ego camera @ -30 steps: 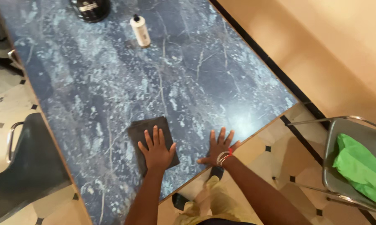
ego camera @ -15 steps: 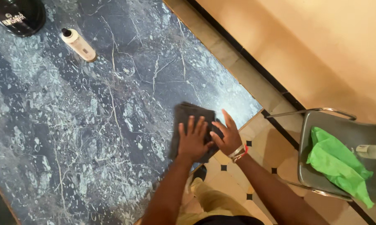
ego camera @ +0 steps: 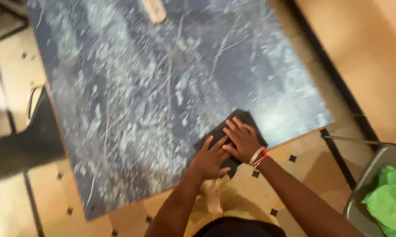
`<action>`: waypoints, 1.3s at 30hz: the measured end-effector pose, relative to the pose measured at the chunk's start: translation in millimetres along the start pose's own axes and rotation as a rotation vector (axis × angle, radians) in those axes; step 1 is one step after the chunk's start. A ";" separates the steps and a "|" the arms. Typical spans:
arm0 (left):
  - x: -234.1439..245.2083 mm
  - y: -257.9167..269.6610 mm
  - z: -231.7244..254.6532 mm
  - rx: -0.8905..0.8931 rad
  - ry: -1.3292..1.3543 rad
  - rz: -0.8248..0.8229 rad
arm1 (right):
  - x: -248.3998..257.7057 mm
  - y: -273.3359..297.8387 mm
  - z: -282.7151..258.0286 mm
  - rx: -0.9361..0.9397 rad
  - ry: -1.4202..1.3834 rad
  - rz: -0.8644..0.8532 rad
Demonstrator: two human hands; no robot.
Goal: The person wipes a marble-patterned tabletop with a dark cloth. They move a smartphone and a white bottle aside to reach the surface, then wipe the entire area in broad strokes. The person briefly folds the cloth and continues wiping before placing the cloth back on the table.
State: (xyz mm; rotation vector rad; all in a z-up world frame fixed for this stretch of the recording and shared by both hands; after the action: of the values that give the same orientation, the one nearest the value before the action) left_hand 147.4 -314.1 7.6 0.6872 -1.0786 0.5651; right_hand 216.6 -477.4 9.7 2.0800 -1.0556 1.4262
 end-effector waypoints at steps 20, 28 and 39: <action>-60.7 362.5 -59.7 0.615 0.103 0.275 | -160.9 -4.7 -323.6 0.085 0.322 -0.203; -89.7 470.8 -88.4 0.827 0.105 0.293 | -207.7 -26.0 -409.7 0.052 0.391 -0.331; -69.1 504.5 -141.1 0.890 0.320 0.275 | -229.9 -90.7 -456.3 0.030 0.374 -0.281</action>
State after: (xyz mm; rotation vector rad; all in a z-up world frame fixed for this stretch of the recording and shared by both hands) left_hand -153.5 120.2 14.4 1.1690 -0.5851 1.3801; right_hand -35.3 -24.2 -12.0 1.7955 -0.5736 1.6046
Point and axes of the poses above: each hand's wrist, its own y-axis away from the middle knuckle, its own x-axis out of the back of the hand, z = x × y, the point moved 3 cm from there along -y, towards the middle knuckle, and after that the axes turned 2 degrees about -x, right-handed, at the moved point
